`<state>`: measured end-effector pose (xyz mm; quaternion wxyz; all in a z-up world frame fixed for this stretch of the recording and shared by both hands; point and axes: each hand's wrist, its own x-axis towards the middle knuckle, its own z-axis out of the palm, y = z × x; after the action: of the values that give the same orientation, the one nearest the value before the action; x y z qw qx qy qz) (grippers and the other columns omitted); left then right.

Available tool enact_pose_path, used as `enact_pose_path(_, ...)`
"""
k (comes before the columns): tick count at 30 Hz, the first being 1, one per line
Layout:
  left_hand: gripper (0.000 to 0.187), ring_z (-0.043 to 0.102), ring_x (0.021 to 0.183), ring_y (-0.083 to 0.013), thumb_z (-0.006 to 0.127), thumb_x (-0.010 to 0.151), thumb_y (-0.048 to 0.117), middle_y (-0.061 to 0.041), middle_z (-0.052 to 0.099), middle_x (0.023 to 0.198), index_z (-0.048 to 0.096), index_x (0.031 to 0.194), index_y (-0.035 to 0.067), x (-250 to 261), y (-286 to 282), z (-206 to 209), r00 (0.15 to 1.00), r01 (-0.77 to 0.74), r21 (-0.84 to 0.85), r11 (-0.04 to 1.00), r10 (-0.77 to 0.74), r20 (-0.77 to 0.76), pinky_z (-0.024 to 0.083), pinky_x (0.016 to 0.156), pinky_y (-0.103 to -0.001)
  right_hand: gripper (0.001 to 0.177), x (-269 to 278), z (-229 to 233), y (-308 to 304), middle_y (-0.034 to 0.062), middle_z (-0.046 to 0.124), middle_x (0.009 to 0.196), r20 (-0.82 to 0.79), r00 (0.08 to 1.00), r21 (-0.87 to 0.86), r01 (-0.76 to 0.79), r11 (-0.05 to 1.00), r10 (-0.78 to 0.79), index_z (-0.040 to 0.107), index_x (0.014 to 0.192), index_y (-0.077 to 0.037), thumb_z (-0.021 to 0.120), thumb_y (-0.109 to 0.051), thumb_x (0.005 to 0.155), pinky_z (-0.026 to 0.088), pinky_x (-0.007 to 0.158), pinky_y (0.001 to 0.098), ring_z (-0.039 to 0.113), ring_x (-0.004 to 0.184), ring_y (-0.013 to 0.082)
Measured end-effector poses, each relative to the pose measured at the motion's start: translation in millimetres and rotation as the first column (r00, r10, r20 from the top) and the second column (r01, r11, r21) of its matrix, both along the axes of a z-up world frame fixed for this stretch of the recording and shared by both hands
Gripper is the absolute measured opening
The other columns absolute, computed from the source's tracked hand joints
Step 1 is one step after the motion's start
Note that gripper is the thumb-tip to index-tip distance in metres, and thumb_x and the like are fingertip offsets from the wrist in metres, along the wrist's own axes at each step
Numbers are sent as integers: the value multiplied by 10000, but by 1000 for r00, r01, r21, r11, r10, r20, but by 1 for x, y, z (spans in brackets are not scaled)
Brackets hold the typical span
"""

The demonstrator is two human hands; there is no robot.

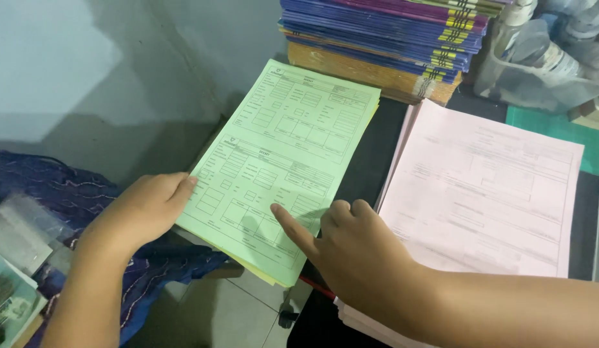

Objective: Sorting and organizing various colored printed forms and documents on a desk.

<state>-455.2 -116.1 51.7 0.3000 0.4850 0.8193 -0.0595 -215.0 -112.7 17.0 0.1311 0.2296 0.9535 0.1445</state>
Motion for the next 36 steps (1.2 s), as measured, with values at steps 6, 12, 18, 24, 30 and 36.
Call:
enact_pose_path(6,462,603,742,-251,212,960,318,-106,659,850,590,919,55,3,1,-6,992,76,13,997,-74,-103,403,623,-360,720,-4,13,-7,48,632,650,64,998,-93,24,995,-18,63,1507,-98,393,-289,896,355,479,299,548,570,227)
enact_pose_path(12,428,592,733,-244,196,968,306,-109,647,863,558,994,81,3,9,-7,993,72,40,997,-68,-94,388,601,-356,742,0,3,-10,52,650,671,27,999,-153,-22,988,26,133,1493,-98,473,-284,860,361,486,330,537,610,258)
enact_pose_path(18,446,592,749,-254,193,969,292,-114,652,858,579,960,70,-2,15,-16,988,114,74,991,-106,-110,379,623,-363,757,0,10,-10,131,628,867,59,996,-281,-46,959,65,119,1496,-107,537,-235,879,423,550,316,568,703,302)
enact_pose_path(24,476,563,639,-227,190,979,304,-94,631,743,567,839,49,2,11,-21,984,112,59,992,-102,-149,347,558,-333,631,4,-15,-28,145,627,797,-137,987,-196,-114,974,88,288,1432,-114,501,-307,870,387,483,338,530,618,301)
enact_pose_path(30,487,588,630,-273,193,981,301,-120,633,720,565,813,36,0,12,-32,959,157,83,984,-132,-250,396,555,-375,568,4,-14,-37,158,637,789,-236,957,-234,-224,946,168,359,1369,-86,553,-277,870,401,444,307,554,559,294)
enact_pose_path(36,502,629,879,-391,193,955,294,-205,628,1018,297,1368,28,9,6,-32,929,164,179,970,-91,-360,510,643,-506,543,43,-3,-49,136,630,764,-364,908,-50,-240,969,207,415,1337,-103,581,-216,832,373,447,298,513,628,237)
